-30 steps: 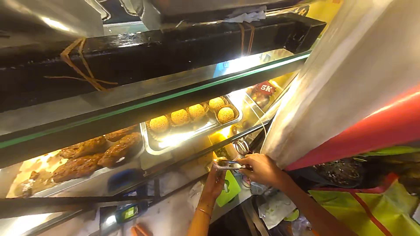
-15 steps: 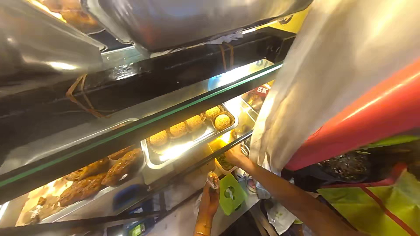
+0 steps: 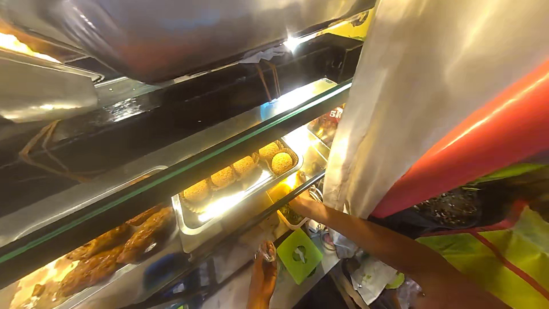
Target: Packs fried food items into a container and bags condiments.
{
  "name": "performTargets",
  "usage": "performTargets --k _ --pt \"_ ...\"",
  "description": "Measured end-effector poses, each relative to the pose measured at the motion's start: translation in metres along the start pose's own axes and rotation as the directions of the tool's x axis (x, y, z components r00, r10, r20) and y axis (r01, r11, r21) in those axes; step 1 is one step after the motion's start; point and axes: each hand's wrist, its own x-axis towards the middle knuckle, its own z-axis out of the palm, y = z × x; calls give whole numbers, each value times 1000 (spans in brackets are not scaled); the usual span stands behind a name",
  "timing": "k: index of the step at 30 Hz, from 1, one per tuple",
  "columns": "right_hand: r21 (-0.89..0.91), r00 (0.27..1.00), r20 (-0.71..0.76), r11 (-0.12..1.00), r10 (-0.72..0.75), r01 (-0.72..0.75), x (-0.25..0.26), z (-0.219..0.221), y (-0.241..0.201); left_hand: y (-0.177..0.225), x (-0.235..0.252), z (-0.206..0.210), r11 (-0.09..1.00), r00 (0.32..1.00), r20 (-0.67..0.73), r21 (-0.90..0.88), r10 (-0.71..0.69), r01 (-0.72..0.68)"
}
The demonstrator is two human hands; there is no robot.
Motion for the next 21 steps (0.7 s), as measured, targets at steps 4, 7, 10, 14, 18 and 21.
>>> performTargets --k 4,7,10,14,18,21 --pt "-175 990 -47 977 -132 122 32 43 34 -4 -4 5 1000 1000 -14 16 -12 12" --pt "-167 1000 -2 986 -25 24 29 34 28 -1 -3 3 1000 1000 5 1 -7 7" --pt "-127 998 49 992 30 -23 32 30 21 -3 -2 -2 1000 1000 7 -10 -3 3" --pt "-23 1000 29 1000 -8 8 41 51 22 -4 -2 4 1000 1000 -25 12 6 -6" --pt "-68 999 -8 997 37 -37 21 33 15 -1 -5 6 1000 1000 -9 21 19 -18" --pt "-122 991 54 986 120 -112 4 5 19 0 -2 8 1000 1000 -7 -3 9 -9"
